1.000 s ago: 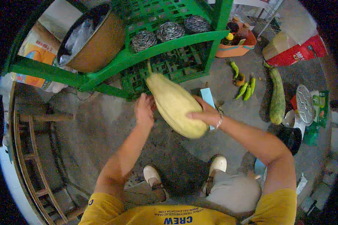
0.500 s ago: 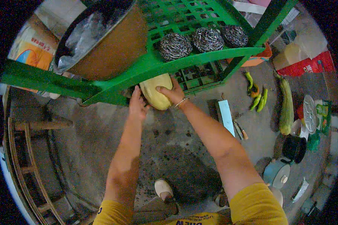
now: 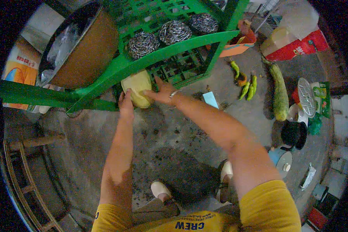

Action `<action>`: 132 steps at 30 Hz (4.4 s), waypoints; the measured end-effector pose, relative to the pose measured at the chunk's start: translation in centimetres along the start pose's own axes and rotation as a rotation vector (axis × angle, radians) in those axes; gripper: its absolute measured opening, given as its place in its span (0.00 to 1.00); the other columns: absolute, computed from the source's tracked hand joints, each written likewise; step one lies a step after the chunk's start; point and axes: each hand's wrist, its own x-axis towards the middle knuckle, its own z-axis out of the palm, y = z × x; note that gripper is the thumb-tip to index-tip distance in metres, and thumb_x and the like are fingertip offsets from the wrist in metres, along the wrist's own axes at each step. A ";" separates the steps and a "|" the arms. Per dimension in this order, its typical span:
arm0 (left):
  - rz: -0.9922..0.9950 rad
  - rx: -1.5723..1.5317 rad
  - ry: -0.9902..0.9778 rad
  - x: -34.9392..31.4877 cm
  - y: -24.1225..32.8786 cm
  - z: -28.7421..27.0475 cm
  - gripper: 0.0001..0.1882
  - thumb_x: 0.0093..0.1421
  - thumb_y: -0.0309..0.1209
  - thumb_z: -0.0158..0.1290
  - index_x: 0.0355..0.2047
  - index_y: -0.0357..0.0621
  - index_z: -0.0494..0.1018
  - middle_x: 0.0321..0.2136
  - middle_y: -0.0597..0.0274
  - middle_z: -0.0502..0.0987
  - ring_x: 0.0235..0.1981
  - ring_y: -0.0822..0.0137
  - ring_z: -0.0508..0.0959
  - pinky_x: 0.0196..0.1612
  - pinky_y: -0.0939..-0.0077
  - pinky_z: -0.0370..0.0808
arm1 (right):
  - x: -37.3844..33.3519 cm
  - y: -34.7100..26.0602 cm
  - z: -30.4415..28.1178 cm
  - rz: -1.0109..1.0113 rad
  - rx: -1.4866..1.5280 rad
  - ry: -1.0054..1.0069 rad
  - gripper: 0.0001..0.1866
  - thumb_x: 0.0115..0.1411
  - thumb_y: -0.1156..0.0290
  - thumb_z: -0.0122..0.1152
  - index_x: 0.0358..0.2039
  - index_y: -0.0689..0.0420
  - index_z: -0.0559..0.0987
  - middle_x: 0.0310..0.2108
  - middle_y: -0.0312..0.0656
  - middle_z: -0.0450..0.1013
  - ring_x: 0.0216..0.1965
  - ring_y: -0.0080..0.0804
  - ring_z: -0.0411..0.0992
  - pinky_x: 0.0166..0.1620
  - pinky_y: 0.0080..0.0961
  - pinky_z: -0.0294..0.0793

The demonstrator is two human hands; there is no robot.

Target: The person picks up several food items including squash, peppers, and packages of dried goods from the floor and organizes them onto a green plastic shelving unit alongside kitchen supplies like steel wool and a steamer tray.

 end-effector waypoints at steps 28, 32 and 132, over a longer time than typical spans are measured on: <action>0.129 0.487 -0.738 -20.6 -3.8 17.3 0.24 0.55 0.29 0.53 0.53 0.40 0.62 0.38 0.61 0.70 0.36 0.73 0.70 0.40 0.80 0.69 | -29.1 36.1 -34.8 0.986 -0.281 0.618 0.67 0.27 0.42 0.71 0.63 0.44 0.40 0.50 0.61 0.62 0.49 0.55 0.65 0.51 0.37 0.66; 0.038 0.422 -0.768 -22.5 -4.4 18.9 0.24 0.56 0.29 0.53 0.52 0.40 0.63 0.37 0.62 0.71 0.35 0.73 0.70 0.40 0.78 0.69 | -31.0 39.4 -34.3 0.882 -0.167 0.738 0.62 0.30 0.45 0.71 0.62 0.48 0.45 0.49 0.55 0.65 0.46 0.51 0.68 0.49 0.38 0.68; -0.121 0.235 -0.798 -21.7 1.7 13.2 0.28 0.56 0.37 0.54 0.54 0.43 0.61 0.39 0.60 0.72 0.26 0.74 0.74 0.22 0.82 0.68 | -25.2 14.2 -19.1 0.337 0.587 -0.106 0.14 0.54 0.61 0.60 0.35 0.59 0.74 0.22 0.32 0.70 0.23 0.19 0.67 0.25 0.18 0.67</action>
